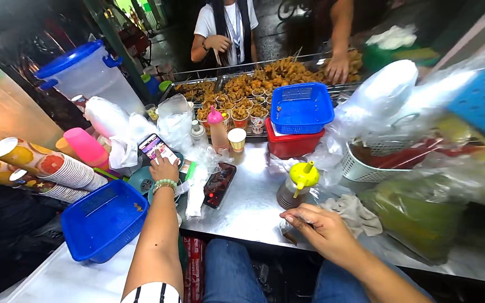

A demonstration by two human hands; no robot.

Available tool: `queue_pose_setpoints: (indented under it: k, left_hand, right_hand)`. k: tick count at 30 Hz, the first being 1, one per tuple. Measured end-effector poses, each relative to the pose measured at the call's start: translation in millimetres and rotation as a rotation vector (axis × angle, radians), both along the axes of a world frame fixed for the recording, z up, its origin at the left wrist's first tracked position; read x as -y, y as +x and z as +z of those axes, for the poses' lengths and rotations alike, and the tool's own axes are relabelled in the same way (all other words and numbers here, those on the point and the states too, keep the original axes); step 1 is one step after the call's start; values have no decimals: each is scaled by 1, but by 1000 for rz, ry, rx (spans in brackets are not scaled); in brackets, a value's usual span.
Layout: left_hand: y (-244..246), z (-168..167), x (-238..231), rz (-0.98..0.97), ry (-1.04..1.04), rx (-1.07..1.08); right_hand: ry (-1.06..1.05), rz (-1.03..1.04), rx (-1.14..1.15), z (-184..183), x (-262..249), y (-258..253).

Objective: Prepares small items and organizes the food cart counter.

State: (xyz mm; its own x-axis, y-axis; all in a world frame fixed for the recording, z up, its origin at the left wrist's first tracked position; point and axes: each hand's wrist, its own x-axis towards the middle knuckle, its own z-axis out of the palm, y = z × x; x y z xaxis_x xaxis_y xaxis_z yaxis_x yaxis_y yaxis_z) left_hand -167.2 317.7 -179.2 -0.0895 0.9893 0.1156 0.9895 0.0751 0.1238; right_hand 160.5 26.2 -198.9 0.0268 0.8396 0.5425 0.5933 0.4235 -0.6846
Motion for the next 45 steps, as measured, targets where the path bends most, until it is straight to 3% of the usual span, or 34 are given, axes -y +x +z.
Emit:
queue_pose_setpoints:
  k: [10, 15, 19, 21, 23, 26, 29, 34, 40, 45]
  left_hand:
    - [3, 4, 1, 19, 22, -3]
    - [32, 17, 34, -19, 399, 461]
    - [83, 23, 95, -280, 586, 908]
    - [111, 25, 144, -578, 454, 1133]
    - [133, 22, 190, -880, 187, 1241]
    - [157, 15, 240, -1091, -149, 1281]
    - [170, 7, 260, -1062, -211, 1377]
    - [175, 4, 277, -1018, -160, 1341]
    - [158, 1, 277, -1224, -121, 1327]
    - [143, -4, 276, -1190, -269, 1411]
  right_hand:
    - [3, -11, 5, 1, 0, 0]
    - [20, 3, 14, 1, 1, -2]
    - [56, 35, 1, 5, 5, -3]
    - [90, 33, -27, 8, 7, -3]
    - [142, 5, -86, 10, 9, -6]
    - [225, -64, -111, 13, 12, -9]
    - [167, -55, -236, 19, 16, -9]
    - [-63, 76, -766, 37, 25, -16]
    - [-3, 126, -804, 50, 38, -17]
    - [3, 108, -958, 57, 36, -18]
